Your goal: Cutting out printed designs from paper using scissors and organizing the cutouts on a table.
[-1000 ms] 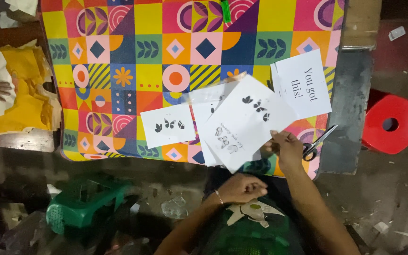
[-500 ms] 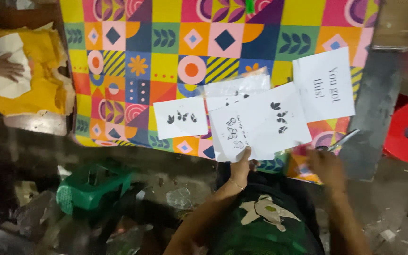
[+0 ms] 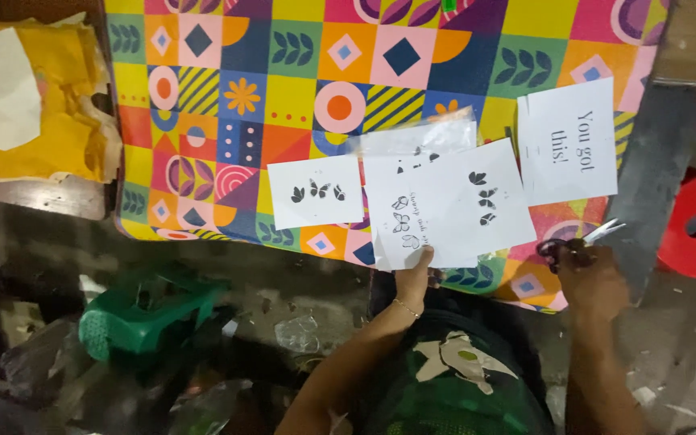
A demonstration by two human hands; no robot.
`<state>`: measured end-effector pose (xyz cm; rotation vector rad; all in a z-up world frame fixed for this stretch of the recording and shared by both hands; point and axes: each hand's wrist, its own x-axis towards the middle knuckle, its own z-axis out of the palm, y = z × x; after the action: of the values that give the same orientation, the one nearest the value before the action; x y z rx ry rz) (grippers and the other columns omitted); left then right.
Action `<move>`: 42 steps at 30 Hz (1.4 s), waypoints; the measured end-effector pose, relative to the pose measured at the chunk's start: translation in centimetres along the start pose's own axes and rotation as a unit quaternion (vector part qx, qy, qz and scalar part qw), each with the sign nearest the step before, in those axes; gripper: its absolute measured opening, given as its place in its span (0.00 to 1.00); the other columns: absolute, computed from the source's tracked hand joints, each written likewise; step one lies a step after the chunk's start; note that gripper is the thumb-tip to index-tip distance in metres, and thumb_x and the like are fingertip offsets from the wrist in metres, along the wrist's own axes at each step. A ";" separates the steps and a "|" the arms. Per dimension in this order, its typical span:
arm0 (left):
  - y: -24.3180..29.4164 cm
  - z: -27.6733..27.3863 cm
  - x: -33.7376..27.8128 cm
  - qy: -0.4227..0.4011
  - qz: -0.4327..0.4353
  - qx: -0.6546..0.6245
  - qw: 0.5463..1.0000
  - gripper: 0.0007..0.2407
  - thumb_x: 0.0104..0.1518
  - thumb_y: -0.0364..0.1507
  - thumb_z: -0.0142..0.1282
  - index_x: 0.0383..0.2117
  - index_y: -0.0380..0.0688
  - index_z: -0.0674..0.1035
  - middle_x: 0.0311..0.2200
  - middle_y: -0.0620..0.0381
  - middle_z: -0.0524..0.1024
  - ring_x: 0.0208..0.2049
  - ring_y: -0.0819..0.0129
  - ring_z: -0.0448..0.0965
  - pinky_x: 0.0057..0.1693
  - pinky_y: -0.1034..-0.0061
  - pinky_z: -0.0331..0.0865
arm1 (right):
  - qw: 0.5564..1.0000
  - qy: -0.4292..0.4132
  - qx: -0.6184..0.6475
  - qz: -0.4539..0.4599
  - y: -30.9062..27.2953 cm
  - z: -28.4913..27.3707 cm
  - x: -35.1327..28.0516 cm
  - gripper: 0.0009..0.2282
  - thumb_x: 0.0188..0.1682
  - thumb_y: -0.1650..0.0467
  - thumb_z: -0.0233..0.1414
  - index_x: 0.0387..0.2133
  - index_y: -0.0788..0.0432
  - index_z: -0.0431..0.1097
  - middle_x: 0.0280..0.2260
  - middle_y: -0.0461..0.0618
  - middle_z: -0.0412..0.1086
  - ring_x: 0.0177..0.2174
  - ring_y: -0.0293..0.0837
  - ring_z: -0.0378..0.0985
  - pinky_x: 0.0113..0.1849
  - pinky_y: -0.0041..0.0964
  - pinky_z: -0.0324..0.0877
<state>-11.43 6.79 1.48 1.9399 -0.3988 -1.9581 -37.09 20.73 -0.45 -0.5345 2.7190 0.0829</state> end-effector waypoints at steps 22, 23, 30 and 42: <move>-6.9 0.2 5.2 -0.086 0.027 0.084 0.992 0.18 0.57 0.39 0.67 0.39 0.34 0.81 0.20 0.45 0.81 0.15 0.63 0.82 0.21 0.79 0.75 | 0.887 -0.246 0.385 -0.068 -1.2 -7.8 -9.5 0.14 0.52 0.72 0.53 0.50 0.64 0.74 0.38 0.77 0.76 0.42 0.74 0.78 0.43 0.70 0.72; -6.5 0.2 4.9 -0.092 0.016 0.046 0.995 0.16 0.57 0.36 0.66 0.40 0.31 0.79 0.21 0.42 0.81 0.17 0.59 0.83 0.22 0.77 0.75 | 0.819 -0.316 0.476 -0.045 -0.4 -6.5 -9.7 0.16 0.50 0.76 0.51 0.51 0.67 0.72 0.35 0.71 0.74 0.38 0.65 0.79 0.40 0.67 0.76; -5.7 -0.9 4.3 -0.110 0.046 -0.038 0.992 0.12 0.58 0.27 0.65 0.42 0.30 0.77 0.30 0.41 0.82 0.20 0.51 0.84 0.20 0.73 0.79 | 0.739 -0.517 0.428 -0.064 -1.4 -2.1 -9.7 0.21 0.45 0.66 0.62 0.45 0.71 0.69 0.27 0.75 0.74 0.31 0.65 0.85 0.27 0.60 0.81; -4.7 -0.2 2.9 -0.039 0.123 0.093 0.987 0.25 0.54 0.36 0.72 0.53 0.34 0.74 0.47 0.40 0.79 0.40 0.56 0.83 0.36 0.67 0.79 | 0.738 -0.520 0.417 -0.108 -6.7 -1.7 -8.9 0.24 0.47 0.58 0.58 0.39 0.70 0.66 0.22 0.73 0.75 0.26 0.60 0.83 0.24 0.48 0.81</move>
<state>-11.49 9.72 -3.16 1.8234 -0.8286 -1.8944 -27.49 17.46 4.43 -0.3364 1.3435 -0.6668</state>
